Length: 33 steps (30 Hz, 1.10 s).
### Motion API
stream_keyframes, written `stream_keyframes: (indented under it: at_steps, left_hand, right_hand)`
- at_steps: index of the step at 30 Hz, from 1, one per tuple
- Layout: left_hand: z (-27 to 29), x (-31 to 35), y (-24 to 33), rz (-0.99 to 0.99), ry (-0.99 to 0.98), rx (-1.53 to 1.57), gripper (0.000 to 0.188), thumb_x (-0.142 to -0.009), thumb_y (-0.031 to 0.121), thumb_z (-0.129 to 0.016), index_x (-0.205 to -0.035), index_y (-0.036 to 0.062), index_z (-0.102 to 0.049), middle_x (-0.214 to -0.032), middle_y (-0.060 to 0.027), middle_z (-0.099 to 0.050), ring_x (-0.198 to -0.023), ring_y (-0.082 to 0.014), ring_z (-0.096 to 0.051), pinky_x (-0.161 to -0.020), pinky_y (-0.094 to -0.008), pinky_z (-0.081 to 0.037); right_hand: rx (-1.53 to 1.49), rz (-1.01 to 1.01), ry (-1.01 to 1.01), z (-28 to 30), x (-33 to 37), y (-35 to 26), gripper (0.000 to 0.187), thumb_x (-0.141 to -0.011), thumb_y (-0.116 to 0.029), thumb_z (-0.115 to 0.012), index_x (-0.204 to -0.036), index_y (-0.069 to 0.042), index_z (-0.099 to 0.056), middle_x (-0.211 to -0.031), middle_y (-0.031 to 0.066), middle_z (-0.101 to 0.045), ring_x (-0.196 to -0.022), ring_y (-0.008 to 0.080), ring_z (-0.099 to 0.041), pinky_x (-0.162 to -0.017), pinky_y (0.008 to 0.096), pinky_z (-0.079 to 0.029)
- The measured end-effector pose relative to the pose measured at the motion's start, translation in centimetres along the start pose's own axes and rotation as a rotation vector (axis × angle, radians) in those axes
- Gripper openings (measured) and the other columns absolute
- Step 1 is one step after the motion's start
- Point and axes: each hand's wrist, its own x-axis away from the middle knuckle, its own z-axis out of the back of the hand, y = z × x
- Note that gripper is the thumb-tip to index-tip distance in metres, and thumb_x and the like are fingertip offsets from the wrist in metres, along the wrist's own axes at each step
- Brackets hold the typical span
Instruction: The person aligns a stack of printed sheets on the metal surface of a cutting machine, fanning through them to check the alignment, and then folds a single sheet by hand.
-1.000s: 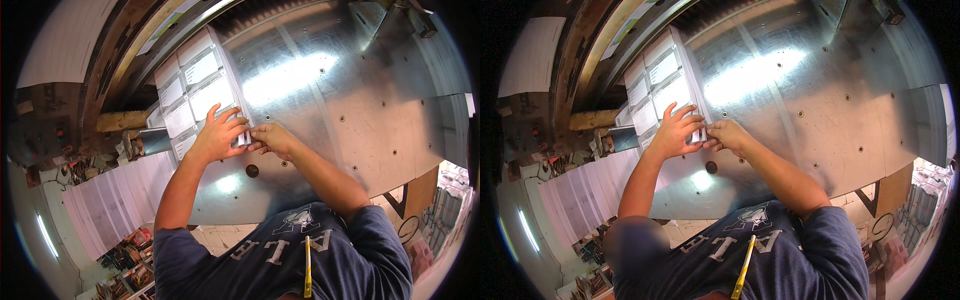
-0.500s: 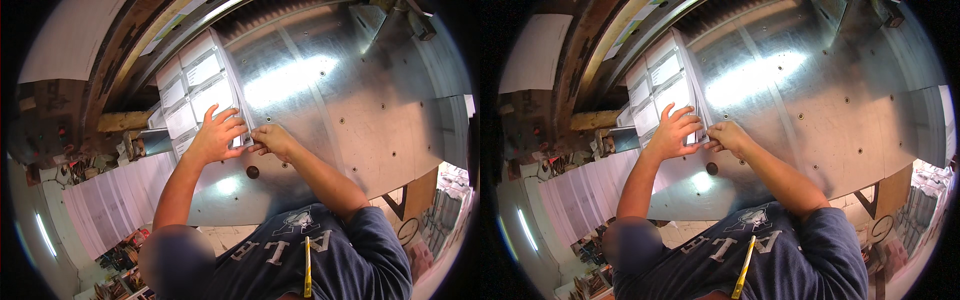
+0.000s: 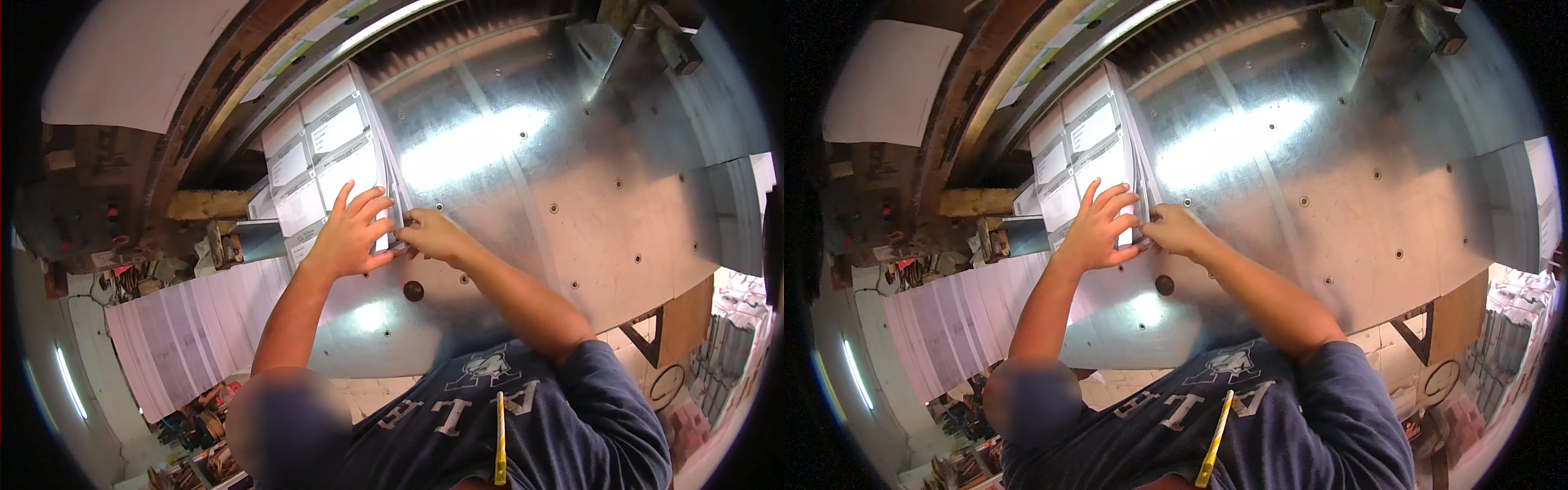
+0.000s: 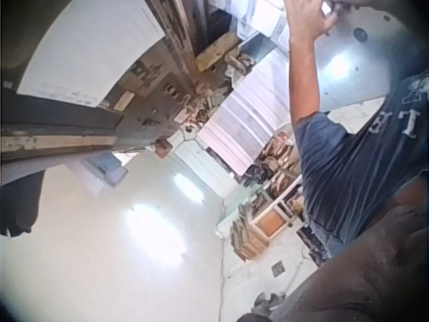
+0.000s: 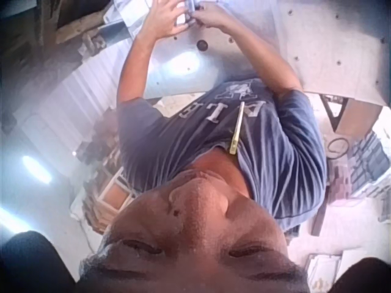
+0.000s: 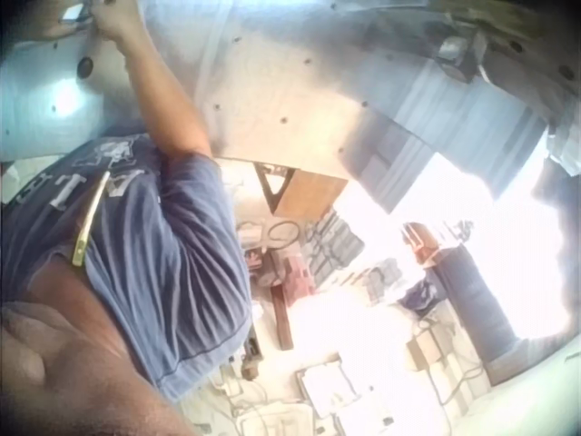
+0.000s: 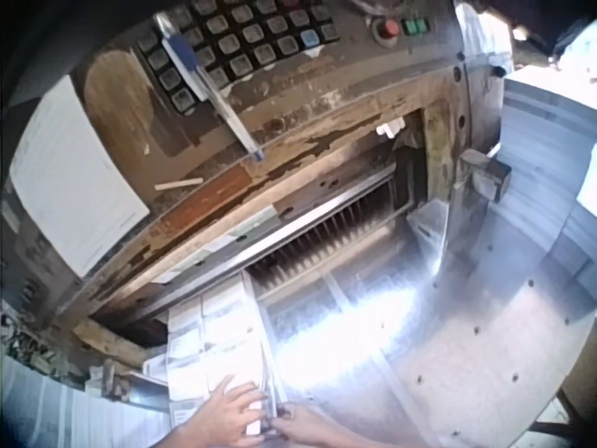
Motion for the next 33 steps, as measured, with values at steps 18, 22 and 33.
stream_keyframes:
  at_steps: [18, 22, 33]
  left_hand:
    - [-4.6, 4.1, 4.0, 0.501, 0.609, -0.066, 0.084, -0.078, 0.026, -0.073, -0.142, 0.0027, -0.025, -0.140, -0.0178, -0.044, -0.126, -0.0376, -0.045, -0.104, -0.0628, -0.028]
    - [-7.9, 4.3, 6.4, 0.769, 0.662, -0.019, 0.090, -0.077, 0.017, -0.075, -0.146, -0.0007, -0.019, -0.132, -0.0229, -0.052, -0.120, -0.0398, -0.052, -0.103, -0.0474, -0.038]
    - [-8.0, 4.3, 4.9, 0.889, 0.663, 0.033, 0.057, -0.078, 0.002, -0.061, -0.135, 0.0016, -0.048, -0.127, -0.0193, -0.058, -0.113, -0.0367, -0.059, -0.092, -0.0402, -0.050]
  right_hand:
    - [0.139, 0.004, 0.327, 0.1, -8.8, -6.0, 0.045, -0.077, -0.023, -0.067, -0.106, 0.011, -0.061, -0.099, 0.0270, -0.067, -0.090, 0.0353, -0.068, -0.075, 0.0416, -0.055]
    - [0.138, -0.062, 0.294, -0.2, -10.2, -6.5, 0.041, -0.079, -0.020, -0.065, -0.105, 0.012, -0.061, -0.094, 0.0263, -0.068, -0.081, 0.0352, -0.069, -0.063, 0.0416, -0.056]
    - [0.326, 0.020, 0.358, -0.5, -9.6, -7.6, 0.045, -0.083, -0.018, -0.057, -0.122, 0.004, -0.054, -0.109, 0.0257, -0.065, -0.093, 0.0406, -0.067, -0.073, 0.0477, -0.055]
